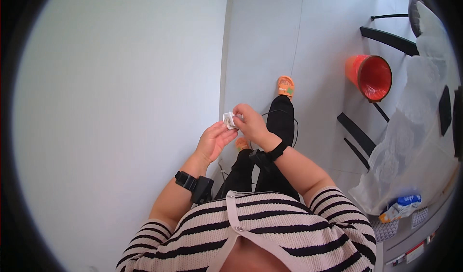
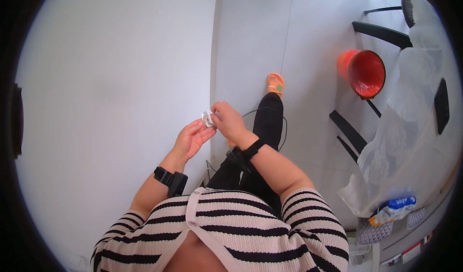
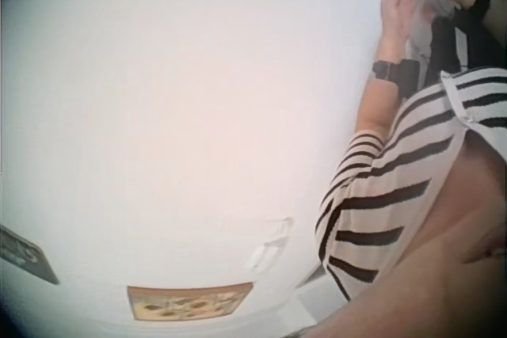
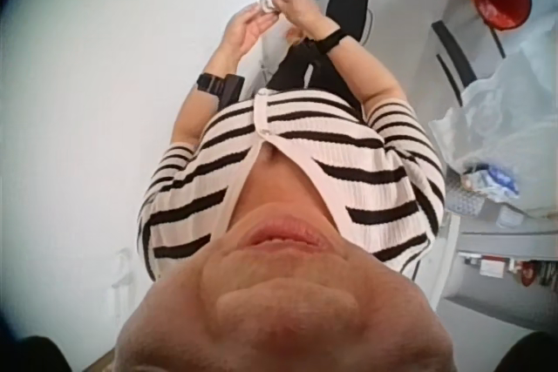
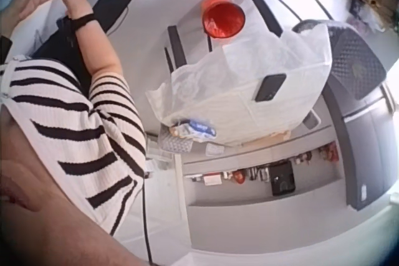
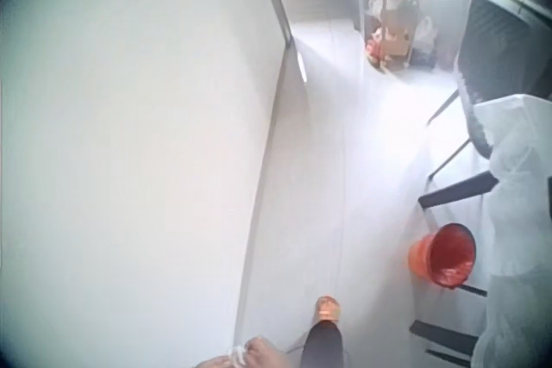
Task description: The person cleans marks off the floor using a wipe by hand, then takes a new wipe from a package on the table and wipes a different area of the floor.
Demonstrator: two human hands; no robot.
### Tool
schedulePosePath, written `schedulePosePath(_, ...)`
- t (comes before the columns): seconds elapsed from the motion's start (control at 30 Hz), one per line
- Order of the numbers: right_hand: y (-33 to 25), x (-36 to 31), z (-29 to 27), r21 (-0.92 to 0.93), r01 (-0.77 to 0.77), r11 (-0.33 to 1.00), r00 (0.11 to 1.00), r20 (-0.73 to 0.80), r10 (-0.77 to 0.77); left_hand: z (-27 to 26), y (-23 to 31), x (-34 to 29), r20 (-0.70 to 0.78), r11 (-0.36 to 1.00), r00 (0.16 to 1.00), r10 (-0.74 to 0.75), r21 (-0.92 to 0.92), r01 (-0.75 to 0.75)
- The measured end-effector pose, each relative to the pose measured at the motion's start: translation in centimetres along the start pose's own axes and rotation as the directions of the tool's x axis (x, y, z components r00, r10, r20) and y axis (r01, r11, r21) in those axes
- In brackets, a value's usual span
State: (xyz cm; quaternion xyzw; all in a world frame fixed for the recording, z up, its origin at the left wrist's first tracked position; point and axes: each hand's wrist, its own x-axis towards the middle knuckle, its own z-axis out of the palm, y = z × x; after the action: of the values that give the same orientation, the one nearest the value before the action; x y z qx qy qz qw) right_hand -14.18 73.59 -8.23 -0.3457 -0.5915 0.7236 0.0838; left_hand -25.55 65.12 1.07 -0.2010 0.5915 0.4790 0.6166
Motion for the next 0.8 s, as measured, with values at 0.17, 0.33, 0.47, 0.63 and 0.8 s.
schedulePosePath(0.17, -1.0, 0.3, -1.5, -0.067, 0.099, 0.993, 0.995, 0.013, -0.098, 1.3, 1.0, 1.1, -0.038, 0.999, 0.999, 0.023, -0.023, -0.024)
schedulePosePath(0.33, -0.7, 0.2, -3.3, 0.079, 0.071, 0.994, 0.996, 0.054, -0.076, 2.0, 1.2, 1.0, 0.038, 0.999, 0.999, -0.002, 0.055, 0.0)
schedulePosePath(0.47, 1.0, 1.3, -2.2, 0.023, 0.125, 0.992, 0.985, 0.117, -0.127, 1.3, 1.1, 0.7, 0.069, 0.979, 0.998, 0.014, 0.202, -0.028)
schedulePosePath(0.63, 6.8, 6.2, -0.7, -0.096, -0.078, 0.992, 0.964, 0.245, 0.099, -1.5, 3.9, 0.5, -0.019, 0.751, 0.992, 0.124, 0.655, -0.082)
schedulePosePath(0.8, 19.7, 15.5, 0.2, 0.25, -0.354, 0.901, 0.932, 0.019, 0.361, -2.9, 7.8, -0.8, 0.185, 0.082, 0.874, 0.449, 0.966, -0.246)
